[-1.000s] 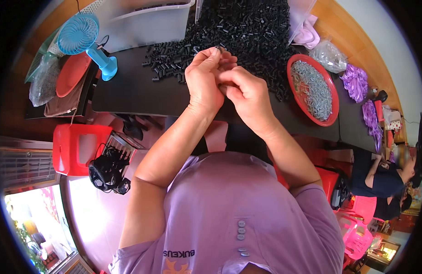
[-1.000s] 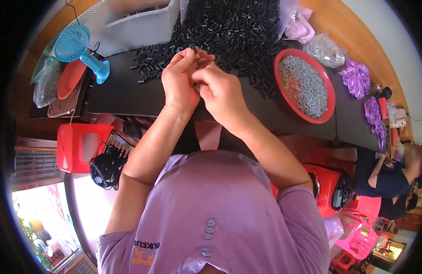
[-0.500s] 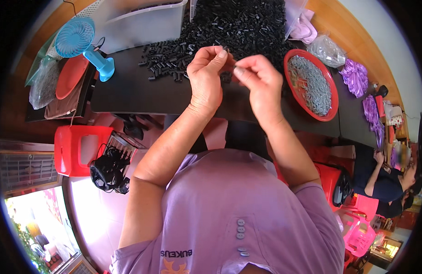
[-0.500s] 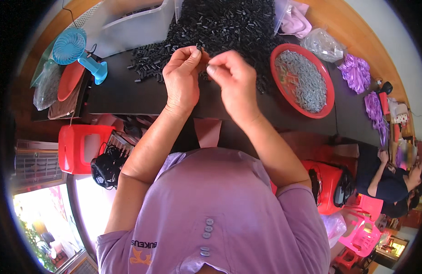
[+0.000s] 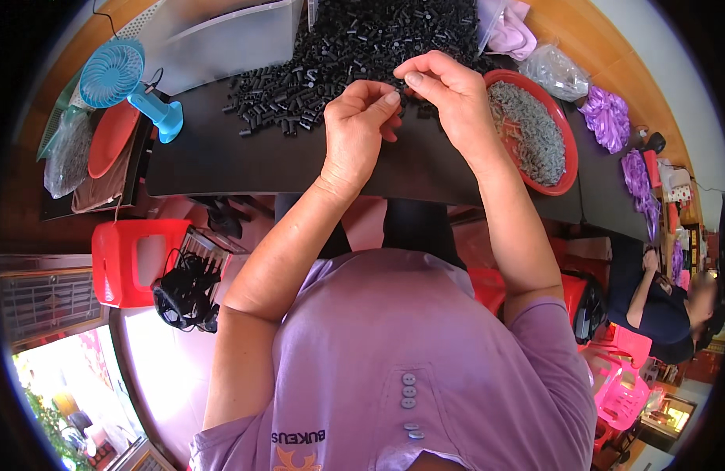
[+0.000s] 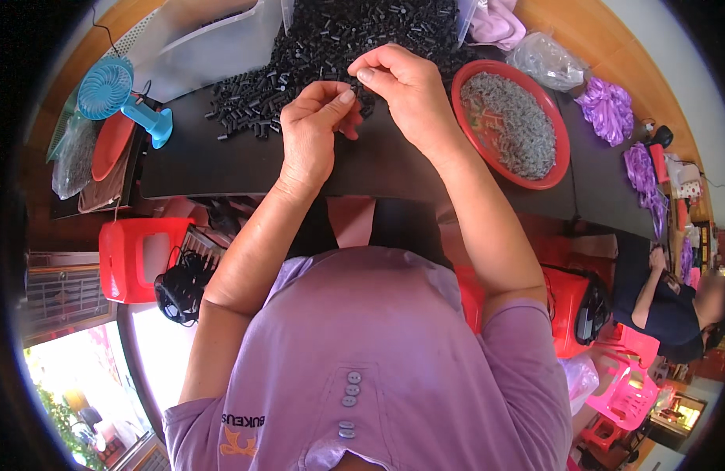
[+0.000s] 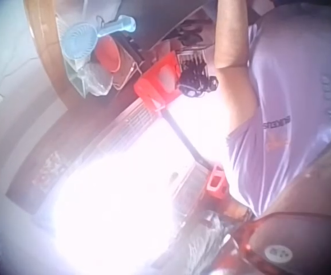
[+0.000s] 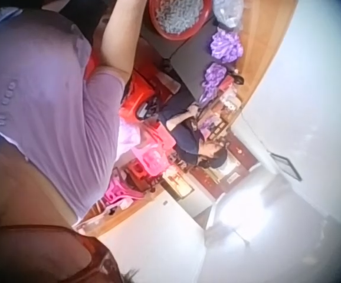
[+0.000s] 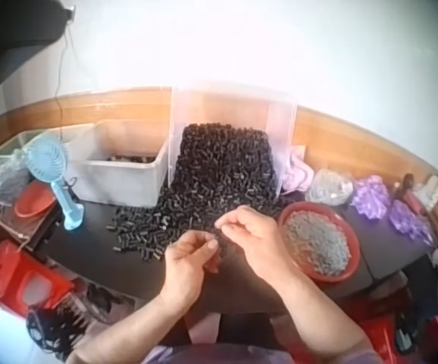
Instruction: The person assembles small metal pins into plastic housings by hand at a workbench.
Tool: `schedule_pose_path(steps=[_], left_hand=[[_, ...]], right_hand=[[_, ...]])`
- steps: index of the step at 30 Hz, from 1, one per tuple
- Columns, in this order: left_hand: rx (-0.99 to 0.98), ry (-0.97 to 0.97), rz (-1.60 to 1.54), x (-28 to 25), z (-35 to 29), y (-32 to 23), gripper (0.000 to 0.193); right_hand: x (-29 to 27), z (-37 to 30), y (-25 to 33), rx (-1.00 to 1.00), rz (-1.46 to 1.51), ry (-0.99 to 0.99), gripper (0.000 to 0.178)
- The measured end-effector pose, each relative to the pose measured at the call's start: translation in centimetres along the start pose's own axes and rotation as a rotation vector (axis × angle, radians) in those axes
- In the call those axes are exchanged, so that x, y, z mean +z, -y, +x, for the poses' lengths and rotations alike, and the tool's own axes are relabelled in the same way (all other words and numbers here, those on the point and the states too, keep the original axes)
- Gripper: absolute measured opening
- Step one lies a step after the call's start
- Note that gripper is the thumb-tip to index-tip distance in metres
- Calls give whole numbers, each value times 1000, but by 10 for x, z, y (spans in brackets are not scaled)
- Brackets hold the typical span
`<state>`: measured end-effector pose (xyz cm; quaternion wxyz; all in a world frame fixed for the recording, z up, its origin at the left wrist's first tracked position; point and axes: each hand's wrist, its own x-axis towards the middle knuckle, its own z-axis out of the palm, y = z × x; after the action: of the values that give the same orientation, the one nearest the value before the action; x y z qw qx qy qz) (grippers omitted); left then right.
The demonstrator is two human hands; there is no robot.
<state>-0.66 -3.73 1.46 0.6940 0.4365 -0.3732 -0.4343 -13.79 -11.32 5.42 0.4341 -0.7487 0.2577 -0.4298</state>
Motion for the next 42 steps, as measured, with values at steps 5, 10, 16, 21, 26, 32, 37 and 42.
schedule_pose_path(steps=[5,10,16,21,26,32,37,42], left_hand=[[-13,9,7,0,-1,-1,13],[-18,5,-24,0,-2,0,11],[-17,9,-23,0,-3,-1,10],[-21,13,5,0,-2,0,11],[-30,-9,-24,1,-3,0,9],[-87,-7,-15,-2,-3,0,10],[-52,-9,-55,-1,-4,-1,9],[-29,-5,-129,2,-4,-4,8]], right_hand=[[0,-1,1,-24,-75,43,13],[2,-1,1,-83,-130,27,11],[6,-4,1,-158,-261,-17,10],[8,-5,-1,-171,-276,-31,10],[12,-7,2,-173,-312,-39,8],[21,-11,-8,-213,-245,-75,9],[17,-11,-2,-48,-81,-79,8],[9,-10,1,3,-38,-46,9]])
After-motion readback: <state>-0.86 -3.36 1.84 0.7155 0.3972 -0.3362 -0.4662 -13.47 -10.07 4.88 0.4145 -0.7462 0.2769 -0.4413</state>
